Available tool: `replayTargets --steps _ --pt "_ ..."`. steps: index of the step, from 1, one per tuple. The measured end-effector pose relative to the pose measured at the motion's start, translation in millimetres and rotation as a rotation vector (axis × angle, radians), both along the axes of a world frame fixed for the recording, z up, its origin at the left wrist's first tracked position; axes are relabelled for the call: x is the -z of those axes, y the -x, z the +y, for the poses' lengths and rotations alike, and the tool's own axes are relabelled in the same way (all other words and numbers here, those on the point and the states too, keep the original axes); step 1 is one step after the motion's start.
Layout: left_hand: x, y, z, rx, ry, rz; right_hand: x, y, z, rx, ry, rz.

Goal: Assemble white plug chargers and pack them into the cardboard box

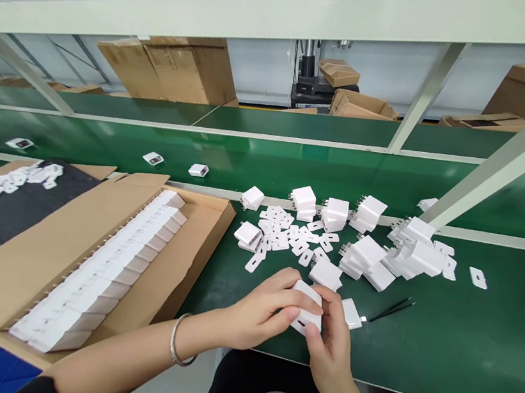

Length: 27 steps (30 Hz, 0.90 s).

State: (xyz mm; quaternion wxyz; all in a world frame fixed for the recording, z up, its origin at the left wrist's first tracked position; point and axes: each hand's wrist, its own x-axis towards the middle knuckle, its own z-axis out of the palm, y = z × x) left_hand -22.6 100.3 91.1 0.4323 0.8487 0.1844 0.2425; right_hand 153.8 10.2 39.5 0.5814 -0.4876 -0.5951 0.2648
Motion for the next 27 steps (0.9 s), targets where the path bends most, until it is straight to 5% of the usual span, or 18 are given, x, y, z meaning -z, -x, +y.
replayTargets --steps 2,8,12,15,20,27 --pt "4.3 -1 2 -0.001 0.062 -0.029 1.7 0 0 0.008 -0.001 -0.024" --pt "17.4 -6 9 -0.02 0.802 -0.213 12.8 -3 0 0.088 -0.083 -0.087" --pt "13.2 -8 6 0.066 0.971 -0.19 9.8 -7 5 0.076 -0.079 -0.149" --pt "7.1 -6 3 0.087 0.887 -0.176 2.1 -8 9 0.128 -0.084 -0.193" --pt "3.2 -2 4 0.006 0.392 0.012 -4.3 -6 8 0.089 -0.041 -0.073" --pt "-0.9 -1 5 0.06 0.222 -0.081 -6.8 -5 3 0.03 0.022 -0.019"
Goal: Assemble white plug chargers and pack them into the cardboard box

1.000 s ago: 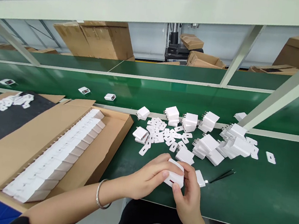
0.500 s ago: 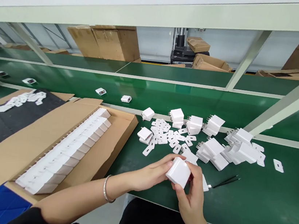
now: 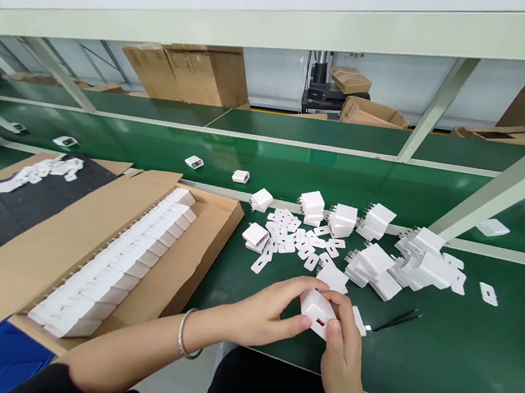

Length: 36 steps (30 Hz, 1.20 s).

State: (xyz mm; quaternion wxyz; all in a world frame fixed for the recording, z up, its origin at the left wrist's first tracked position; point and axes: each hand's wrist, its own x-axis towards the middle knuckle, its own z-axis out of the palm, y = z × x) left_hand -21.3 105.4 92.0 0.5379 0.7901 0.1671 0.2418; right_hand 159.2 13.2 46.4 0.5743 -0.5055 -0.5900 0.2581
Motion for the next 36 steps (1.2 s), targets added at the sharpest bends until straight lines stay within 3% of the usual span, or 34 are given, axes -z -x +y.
replayTargets --steps 3,10,18,22,28,36 --pt "-0.4 0 -2 0.039 -0.049 -0.042 -4.6 1 -3 -0.018 0.036 0.017" --pt "10.0 0 -3 -0.02 -0.099 -0.101 -6.3 6 -10 -0.061 0.056 0.046" --pt "-6.1 4 -2 0.049 -0.078 -0.033 3.0 2 -5 0.044 -0.065 -0.033" --pt "-3.3 5 0 0.072 -0.11 -0.051 2.1 1 -5 0.05 -0.087 -0.051" --pt "4.8 1 1 0.006 -0.128 -0.084 0.4 4 -7 -0.019 -0.033 0.029" --pt "4.2 0 0 -0.023 -0.078 -0.108 3.0 9 -7 -0.024 0.014 0.054"
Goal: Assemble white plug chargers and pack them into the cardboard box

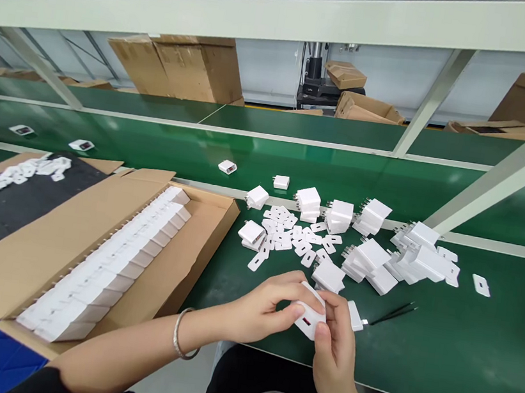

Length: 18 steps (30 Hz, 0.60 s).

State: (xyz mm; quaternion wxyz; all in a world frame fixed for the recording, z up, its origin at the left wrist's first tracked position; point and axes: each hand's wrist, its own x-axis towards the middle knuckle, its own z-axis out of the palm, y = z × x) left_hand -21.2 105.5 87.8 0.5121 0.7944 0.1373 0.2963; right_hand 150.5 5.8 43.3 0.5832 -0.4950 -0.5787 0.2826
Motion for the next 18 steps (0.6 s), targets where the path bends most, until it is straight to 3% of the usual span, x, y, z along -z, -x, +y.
replayTargets --steps 4,11,14,18 --pt "1.2 -0.1 -0.2 -0.032 -0.012 0.044 -0.2 -0.4 1.7 -0.033 0.055 0.011" --pt "-1.4 -2.9 0.2 -0.034 0.019 0.023 0.6 2.1 -1.1 0.046 0.137 0.014" --pt "-5.1 -2.4 -1.0 -0.025 0.137 0.045 -3.3 4.6 0.0 0.044 0.144 0.086" --pt "-5.2 0.3 -5.0 -0.124 0.365 0.168 -7.2 9.0 2.2 0.028 0.119 0.213"
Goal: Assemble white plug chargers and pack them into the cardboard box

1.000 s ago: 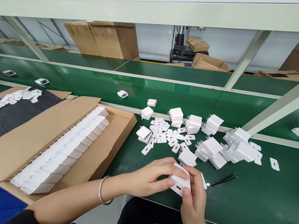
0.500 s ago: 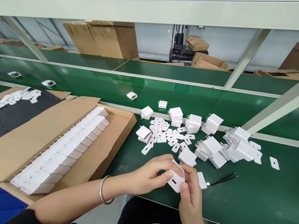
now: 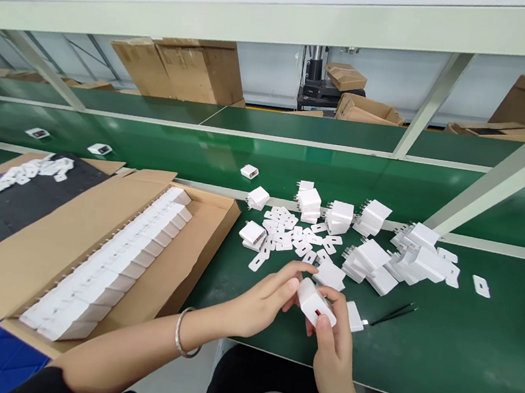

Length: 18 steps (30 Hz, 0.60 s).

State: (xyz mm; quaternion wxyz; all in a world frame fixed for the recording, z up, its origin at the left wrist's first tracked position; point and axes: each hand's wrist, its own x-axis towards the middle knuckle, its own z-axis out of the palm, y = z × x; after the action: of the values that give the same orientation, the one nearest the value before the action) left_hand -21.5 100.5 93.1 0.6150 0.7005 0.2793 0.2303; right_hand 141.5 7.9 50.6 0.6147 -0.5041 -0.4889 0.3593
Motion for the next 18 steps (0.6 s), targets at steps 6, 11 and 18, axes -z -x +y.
replayTargets --steps 6,11,18 --pt "10.5 -3 -3 0.105 0.307 -0.167 3.6 -9 1 -0.09 -0.015 -0.108" --pt "2.6 -6 -1 0.076 0.341 -0.346 -1.9 -19 3 -0.001 -0.075 -0.375" --pt "-27.6 45 63 -0.433 -0.342 -0.167 -9.6 -35 -2 0.162 -0.11 -0.359"
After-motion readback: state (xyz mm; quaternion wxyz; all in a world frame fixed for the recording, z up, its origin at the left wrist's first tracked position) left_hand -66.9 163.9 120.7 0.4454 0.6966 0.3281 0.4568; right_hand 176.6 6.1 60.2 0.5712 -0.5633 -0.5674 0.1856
